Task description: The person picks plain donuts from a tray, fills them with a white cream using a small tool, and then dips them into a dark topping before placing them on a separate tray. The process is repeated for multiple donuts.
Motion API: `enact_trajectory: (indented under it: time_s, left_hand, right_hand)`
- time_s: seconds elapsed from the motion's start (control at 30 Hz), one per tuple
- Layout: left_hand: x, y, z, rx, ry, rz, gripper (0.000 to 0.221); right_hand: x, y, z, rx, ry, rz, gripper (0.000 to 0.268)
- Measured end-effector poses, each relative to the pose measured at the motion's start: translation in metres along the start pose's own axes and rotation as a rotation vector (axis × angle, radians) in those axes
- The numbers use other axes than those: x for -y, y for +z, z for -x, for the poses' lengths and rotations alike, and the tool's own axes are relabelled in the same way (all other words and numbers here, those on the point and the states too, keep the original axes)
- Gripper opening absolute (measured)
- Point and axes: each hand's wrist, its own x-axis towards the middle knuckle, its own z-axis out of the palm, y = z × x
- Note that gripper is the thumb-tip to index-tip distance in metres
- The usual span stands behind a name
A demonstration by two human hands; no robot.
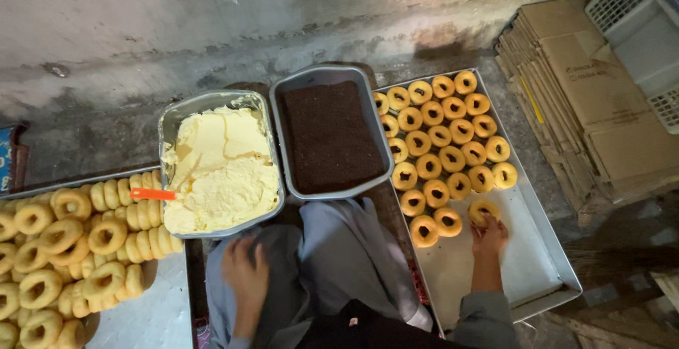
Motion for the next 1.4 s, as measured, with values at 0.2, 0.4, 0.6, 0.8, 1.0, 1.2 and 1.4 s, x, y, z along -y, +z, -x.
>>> enact_trajectory:
  time_s: [0.2,0.4,0.6,0.8,1.0,1.2,1.4]
  left_hand:
    - [0.018,-0.020,0.099,0.003,-0.214,-0.440,0.065]
    - [0.016,-0.021,0.100,-0.047,-0.168,-0.408,0.065]
    - [0.007,-0.023,0.095,-0.084,-0.155,-0.451,0.063]
    - [0.002,-0.026,0.090,-0.176,-0.132,-0.379,0.057]
    - [-0.001,-0.024,0.080,-0.181,-0.229,-0.437,0.055]
    - [-0.002,-0.031,0.077,-0.114,-0.238,-0.401,0.054]
    - [-0.006,-0.033,0.076,-0.119,-0.215,-0.375,0.053]
  right_hand:
    - [-0.019,-0.002,-0.007,0.180,0.000,0.289,0.031]
    - [-0.011,0.018,-0.008,-0.220,-0.509,1.315,0.075]
    - [-0.075,0.150,0.043,0.319,-1.340,0.919,0.052]
    - [-0.145,0.337,0.055,0.776,-1.300,0.873,0.041]
    - [-0.179,0.442,0.043,0.821,-0.889,1.215,0.056]
    - [-0.213,0.464,0.072,1.158,-0.669,1.431,0.070]
    - [-0.180,0.438,0.068,1.824,-0.473,1.857,0.067]
